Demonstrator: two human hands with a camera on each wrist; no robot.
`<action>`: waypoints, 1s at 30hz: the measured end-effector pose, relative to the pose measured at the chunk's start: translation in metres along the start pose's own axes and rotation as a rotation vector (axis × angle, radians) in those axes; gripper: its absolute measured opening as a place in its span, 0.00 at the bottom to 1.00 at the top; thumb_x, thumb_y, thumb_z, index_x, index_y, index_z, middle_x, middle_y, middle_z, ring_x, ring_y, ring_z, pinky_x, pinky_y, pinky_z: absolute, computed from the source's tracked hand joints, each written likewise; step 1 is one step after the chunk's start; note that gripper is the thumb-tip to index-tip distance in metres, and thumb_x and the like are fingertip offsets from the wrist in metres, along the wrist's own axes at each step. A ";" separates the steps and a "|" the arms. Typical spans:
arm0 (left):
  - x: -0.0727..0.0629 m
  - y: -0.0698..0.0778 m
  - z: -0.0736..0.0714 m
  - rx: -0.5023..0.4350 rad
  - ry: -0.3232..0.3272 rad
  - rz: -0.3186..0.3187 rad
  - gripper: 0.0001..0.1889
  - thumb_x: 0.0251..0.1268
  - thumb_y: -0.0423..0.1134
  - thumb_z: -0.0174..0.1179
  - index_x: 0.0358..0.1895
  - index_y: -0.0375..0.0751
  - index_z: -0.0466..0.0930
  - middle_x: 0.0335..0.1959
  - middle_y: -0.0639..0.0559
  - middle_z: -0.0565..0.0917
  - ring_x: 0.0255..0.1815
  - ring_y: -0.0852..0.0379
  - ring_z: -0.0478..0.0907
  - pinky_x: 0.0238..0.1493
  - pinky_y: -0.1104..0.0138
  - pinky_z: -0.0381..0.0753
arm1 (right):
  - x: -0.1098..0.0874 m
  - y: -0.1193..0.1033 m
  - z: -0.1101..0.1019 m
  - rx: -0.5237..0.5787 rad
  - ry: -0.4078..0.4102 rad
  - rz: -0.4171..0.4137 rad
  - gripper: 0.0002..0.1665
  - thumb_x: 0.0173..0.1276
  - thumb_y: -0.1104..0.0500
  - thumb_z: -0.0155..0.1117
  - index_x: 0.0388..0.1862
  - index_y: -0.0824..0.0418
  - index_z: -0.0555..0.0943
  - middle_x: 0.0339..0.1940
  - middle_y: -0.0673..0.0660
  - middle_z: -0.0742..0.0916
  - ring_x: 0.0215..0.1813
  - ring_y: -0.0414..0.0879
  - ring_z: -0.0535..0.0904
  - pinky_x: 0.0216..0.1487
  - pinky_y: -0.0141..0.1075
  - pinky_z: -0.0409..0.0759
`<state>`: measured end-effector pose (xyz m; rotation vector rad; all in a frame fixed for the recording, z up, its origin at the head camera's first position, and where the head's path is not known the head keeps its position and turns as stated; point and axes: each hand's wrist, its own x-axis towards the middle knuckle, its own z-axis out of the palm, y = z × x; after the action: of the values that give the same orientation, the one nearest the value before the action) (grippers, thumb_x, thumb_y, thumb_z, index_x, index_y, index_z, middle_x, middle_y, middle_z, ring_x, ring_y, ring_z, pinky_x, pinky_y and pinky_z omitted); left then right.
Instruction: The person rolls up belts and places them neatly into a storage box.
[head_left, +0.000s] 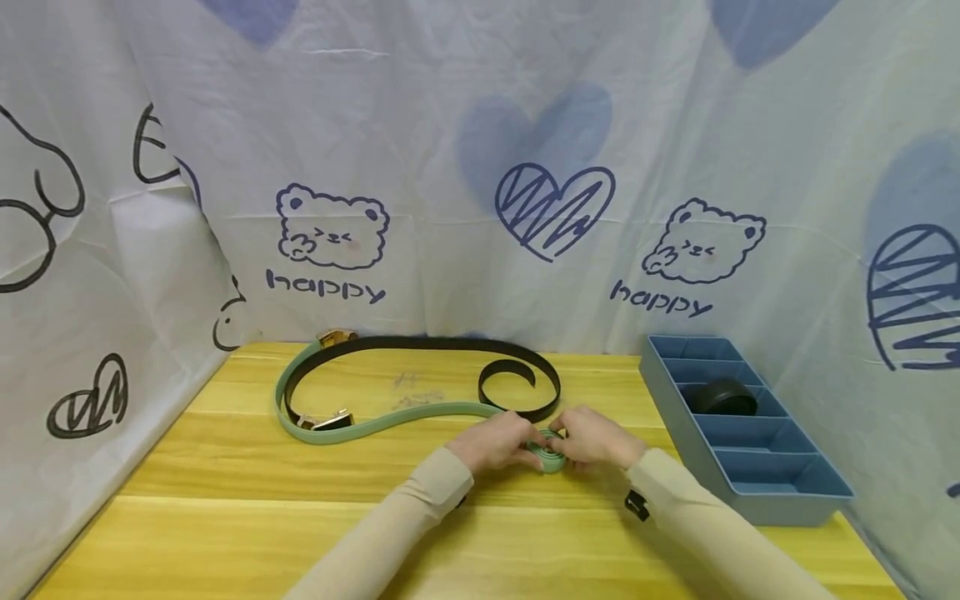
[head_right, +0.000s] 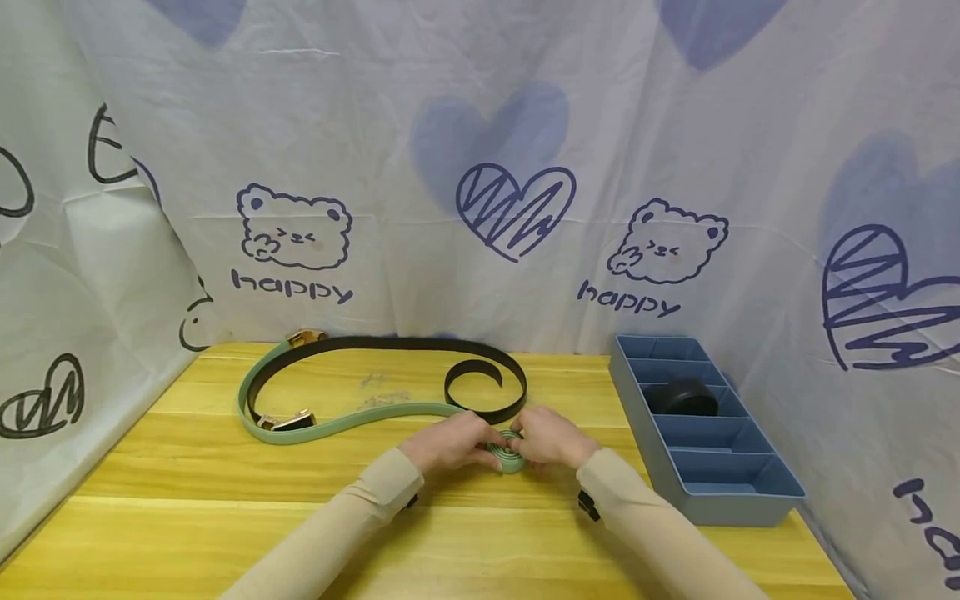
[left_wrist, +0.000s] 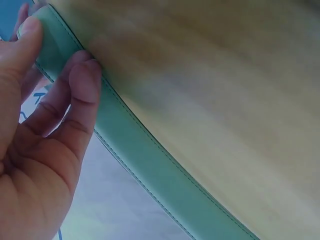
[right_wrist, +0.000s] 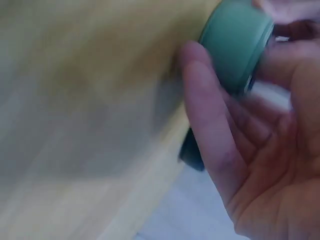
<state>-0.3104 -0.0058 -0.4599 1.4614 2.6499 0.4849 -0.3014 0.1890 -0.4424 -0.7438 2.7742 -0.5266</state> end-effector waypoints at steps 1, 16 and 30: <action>0.000 0.000 0.000 -0.001 -0.003 -0.015 0.19 0.61 0.50 0.64 0.53 0.49 0.86 0.45 0.58 0.88 0.33 0.71 0.81 0.35 0.81 0.75 | 0.000 0.001 0.000 0.029 -0.011 0.024 0.09 0.71 0.60 0.59 0.39 0.55 0.87 0.17 0.50 0.84 0.15 0.40 0.79 0.19 0.31 0.76; -0.008 -0.003 0.002 0.008 -0.026 0.030 0.16 0.64 0.49 0.61 0.53 0.52 0.85 0.41 0.62 0.87 0.28 0.72 0.72 0.33 0.81 0.70 | 0.001 -0.004 0.002 -0.312 0.127 -0.332 0.11 0.62 0.68 0.65 0.24 0.53 0.82 0.23 0.45 0.82 0.25 0.36 0.72 0.29 0.30 0.72; -0.008 0.001 -0.001 -0.029 -0.025 -0.026 0.20 0.64 0.49 0.62 0.58 0.52 0.82 0.50 0.60 0.86 0.33 0.73 0.78 0.35 0.81 0.72 | 0.001 -0.010 -0.003 -0.275 0.121 -0.232 0.10 0.62 0.68 0.66 0.26 0.54 0.86 0.25 0.47 0.86 0.25 0.37 0.74 0.30 0.31 0.74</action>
<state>-0.3054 -0.0122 -0.4594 1.4136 2.6282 0.4972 -0.2987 0.1813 -0.4363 -1.1390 2.9258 -0.2354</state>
